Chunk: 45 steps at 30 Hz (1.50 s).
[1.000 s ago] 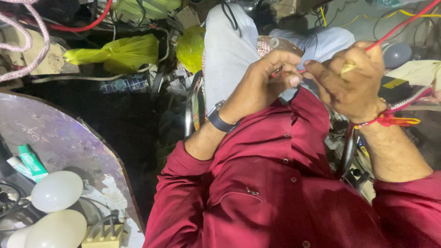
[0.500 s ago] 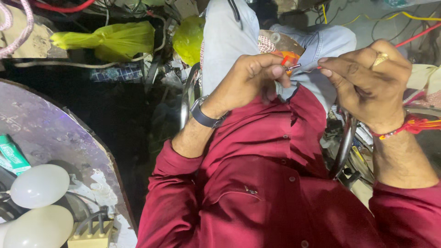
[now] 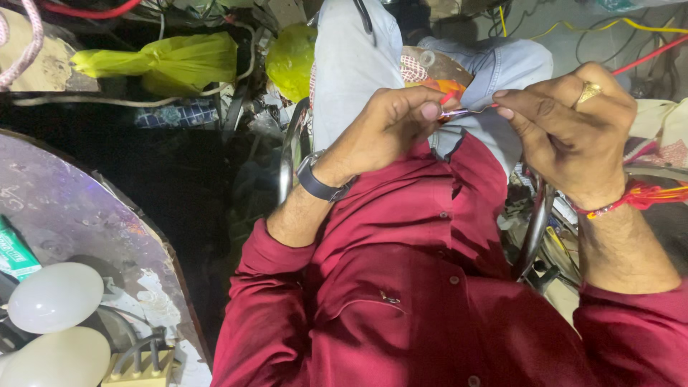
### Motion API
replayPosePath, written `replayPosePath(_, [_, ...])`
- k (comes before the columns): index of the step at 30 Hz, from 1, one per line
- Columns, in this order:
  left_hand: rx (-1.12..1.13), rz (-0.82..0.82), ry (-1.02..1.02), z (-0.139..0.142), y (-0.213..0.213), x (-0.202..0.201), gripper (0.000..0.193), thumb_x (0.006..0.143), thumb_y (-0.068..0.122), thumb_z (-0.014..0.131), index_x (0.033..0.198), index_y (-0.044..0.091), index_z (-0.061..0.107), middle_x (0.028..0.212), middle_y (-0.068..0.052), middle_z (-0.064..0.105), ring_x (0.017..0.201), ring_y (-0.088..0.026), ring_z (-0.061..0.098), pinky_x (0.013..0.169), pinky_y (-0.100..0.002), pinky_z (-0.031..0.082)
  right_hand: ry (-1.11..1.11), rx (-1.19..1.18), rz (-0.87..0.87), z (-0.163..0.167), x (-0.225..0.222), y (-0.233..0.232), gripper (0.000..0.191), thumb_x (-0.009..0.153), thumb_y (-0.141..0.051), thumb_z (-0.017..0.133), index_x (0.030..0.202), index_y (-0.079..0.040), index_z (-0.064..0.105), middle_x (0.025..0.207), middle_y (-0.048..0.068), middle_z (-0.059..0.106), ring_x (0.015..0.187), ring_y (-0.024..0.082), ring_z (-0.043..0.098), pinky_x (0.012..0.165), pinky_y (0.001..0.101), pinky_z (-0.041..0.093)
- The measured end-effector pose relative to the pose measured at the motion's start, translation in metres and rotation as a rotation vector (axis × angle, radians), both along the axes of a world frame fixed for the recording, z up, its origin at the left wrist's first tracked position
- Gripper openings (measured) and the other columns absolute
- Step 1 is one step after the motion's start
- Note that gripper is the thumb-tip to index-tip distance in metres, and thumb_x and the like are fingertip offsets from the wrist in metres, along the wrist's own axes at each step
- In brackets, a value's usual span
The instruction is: The person sits cross-legged and uses pliers and a screwdriver to strip, twist, and crimp wires. They connect the wires to a power supply unit and wrap the connection with electrical tape.
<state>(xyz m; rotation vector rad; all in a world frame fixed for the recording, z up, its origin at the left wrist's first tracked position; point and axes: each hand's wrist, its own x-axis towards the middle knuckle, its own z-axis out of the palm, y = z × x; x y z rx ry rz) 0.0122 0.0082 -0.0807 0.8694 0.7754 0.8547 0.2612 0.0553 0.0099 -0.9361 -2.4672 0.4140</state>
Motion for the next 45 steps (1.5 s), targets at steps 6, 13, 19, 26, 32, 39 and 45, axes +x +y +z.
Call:
replayPosePath(6, [-0.061,-0.025,-0.077,-0.002,0.002,0.003,0.029,0.114,0.019,0.05,0.129,0.002,0.069,0.08,0.002,0.054,0.069,-0.008,0.047,0.063,-0.024,0.045,-0.014,-0.011,0.012,0.0,0.0,-0.001,0.018,0.099,-0.001,0.087,0.114,-0.007,0.079,0.096,0.002,0.071,0.081,0.016,0.056,0.073,0.0282,0.043])
replayPosePath(13, [-0.137,-0.097,-0.094,0.001,0.003,-0.008,0.035,0.108,0.021,0.05,0.137,0.006,0.061,0.069,0.001,0.053,0.054,-0.006,0.045,0.048,-0.022,0.035,-0.014,-0.018,-0.005,0.0,0.001,-0.001,0.016,0.099,-0.001,0.089,0.111,-0.006,0.08,0.095,0.003,0.072,0.079,0.018,0.055,0.072,0.0294,0.042])
replayPosePath(19, [-0.127,-0.075,-0.164,0.008,0.006,-0.007,0.033,0.114,0.028,0.048,0.131,0.003,0.063,0.067,-0.002,0.057,0.049,-0.006,0.045,0.045,-0.022,0.034,-0.008,-0.006,-0.029,0.0,0.0,-0.004,0.015,0.1,-0.001,0.089,0.109,-0.006,0.079,0.097,0.003,0.073,0.08,0.018,0.054,0.074,0.0294,0.043])
replayPosePath(26, [-0.161,-0.07,-0.086,0.016,0.009,-0.007,0.042,0.111,0.042,0.047,0.114,0.004,0.065,0.063,-0.002,0.058,0.045,-0.006,0.046,0.042,-0.021,0.036,-0.006,0.01,-0.036,0.002,-0.001,-0.004,0.017,0.094,0.001,0.089,0.107,-0.004,0.079,0.096,0.005,0.073,0.08,0.02,0.053,0.074,0.032,0.043])
replayPosePath(32, [-0.189,-0.069,-0.067,0.018,0.01,0.0,0.041,0.109,0.04,0.048,0.119,0.004,0.064,0.061,-0.005,0.061,0.044,-0.009,0.054,0.039,-0.023,0.041,-0.003,0.014,-0.029,0.0,-0.003,-0.007,0.016,0.098,0.001,0.087,0.11,-0.006,0.078,0.097,0.003,0.072,0.08,0.018,0.055,0.074,0.0296,0.043])
replayPosePath(39, [-0.333,-0.04,-0.185,0.015,0.01,0.001,0.039,0.107,0.036,0.054,0.113,-0.002,0.063,0.069,-0.015,0.07,0.044,-0.015,0.058,0.041,-0.028,0.047,-0.07,0.041,-0.06,0.003,-0.009,-0.007,0.015,0.098,-0.005,0.091,0.104,-0.005,0.078,0.084,0.004,0.067,0.074,0.021,0.052,0.069,0.0324,0.043])
replayPosePath(45, [-0.372,-0.013,-0.225,0.013,0.008,-0.001,0.038,0.107,0.037,0.059,0.104,0.0,0.063,0.066,-0.013,0.067,0.044,-0.013,0.058,0.04,-0.026,0.045,-0.1,0.003,-0.043,0.011,-0.017,-0.001,0.013,0.091,-0.005,0.09,0.099,-0.003,0.08,0.073,0.006,0.059,0.068,0.024,0.049,0.064,0.0367,0.041])
